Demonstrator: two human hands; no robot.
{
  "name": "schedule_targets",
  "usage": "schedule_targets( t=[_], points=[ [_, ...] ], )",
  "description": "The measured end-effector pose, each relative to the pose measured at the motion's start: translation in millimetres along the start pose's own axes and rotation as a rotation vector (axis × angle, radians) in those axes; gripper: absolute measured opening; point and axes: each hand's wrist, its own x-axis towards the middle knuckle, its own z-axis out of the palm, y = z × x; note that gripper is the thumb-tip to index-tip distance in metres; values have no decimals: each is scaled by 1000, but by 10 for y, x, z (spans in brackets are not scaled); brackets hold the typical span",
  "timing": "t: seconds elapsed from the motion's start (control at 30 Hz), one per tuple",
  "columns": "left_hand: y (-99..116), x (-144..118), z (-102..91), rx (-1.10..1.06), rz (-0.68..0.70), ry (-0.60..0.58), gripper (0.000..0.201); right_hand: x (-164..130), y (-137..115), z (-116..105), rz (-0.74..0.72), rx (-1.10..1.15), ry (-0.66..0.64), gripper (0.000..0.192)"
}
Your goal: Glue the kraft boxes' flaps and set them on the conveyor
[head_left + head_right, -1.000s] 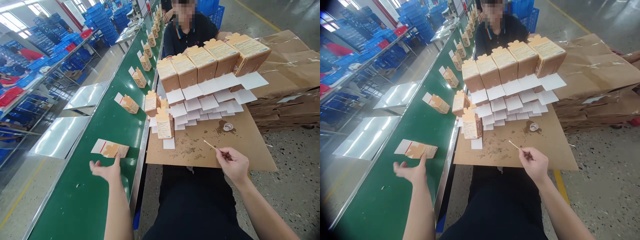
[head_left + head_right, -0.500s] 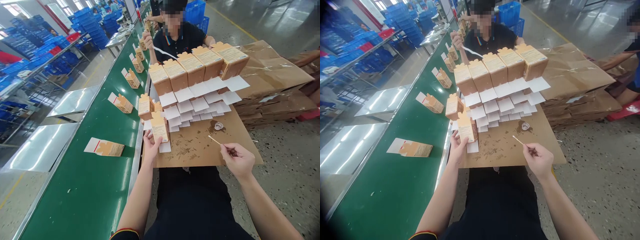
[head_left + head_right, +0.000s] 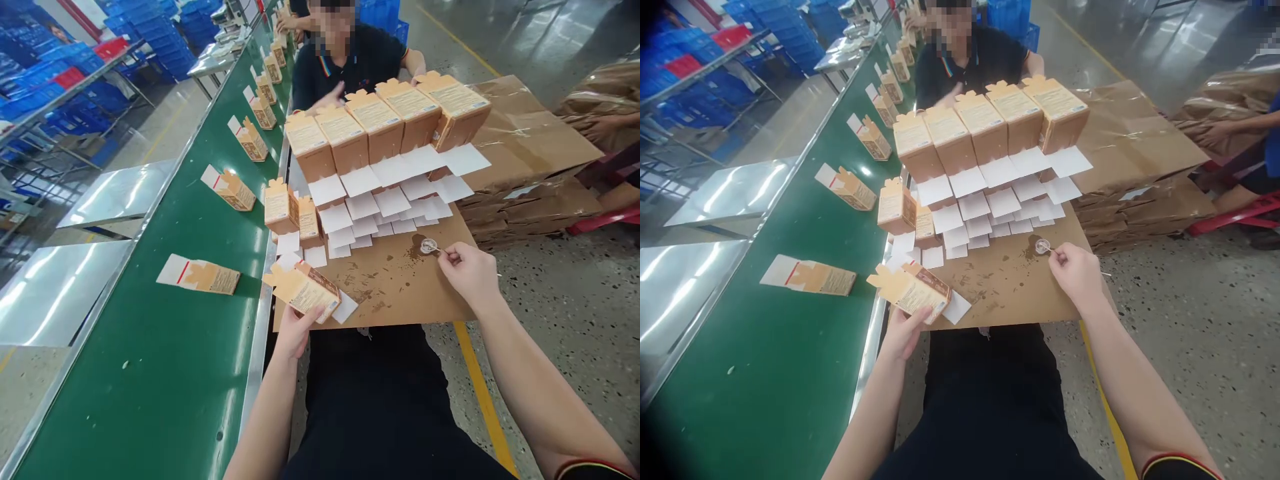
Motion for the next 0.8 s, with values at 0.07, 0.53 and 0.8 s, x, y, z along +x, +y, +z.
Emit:
schedule_targets(
  t=[0.07, 0.53, 0.8],
  points=[
    [45, 61, 33, 19, 34, 30, 83, -74, -59, -76, -20, 6, 62, 31],
    [-2, 157, 65, 151, 100, 107, 75, -1384, -1246, 770, -266, 477, -351, 26],
    [-11, 118, 124, 103, 79, 144, 76, -1255, -1118, 737, -223, 446, -357, 26]
  ],
)
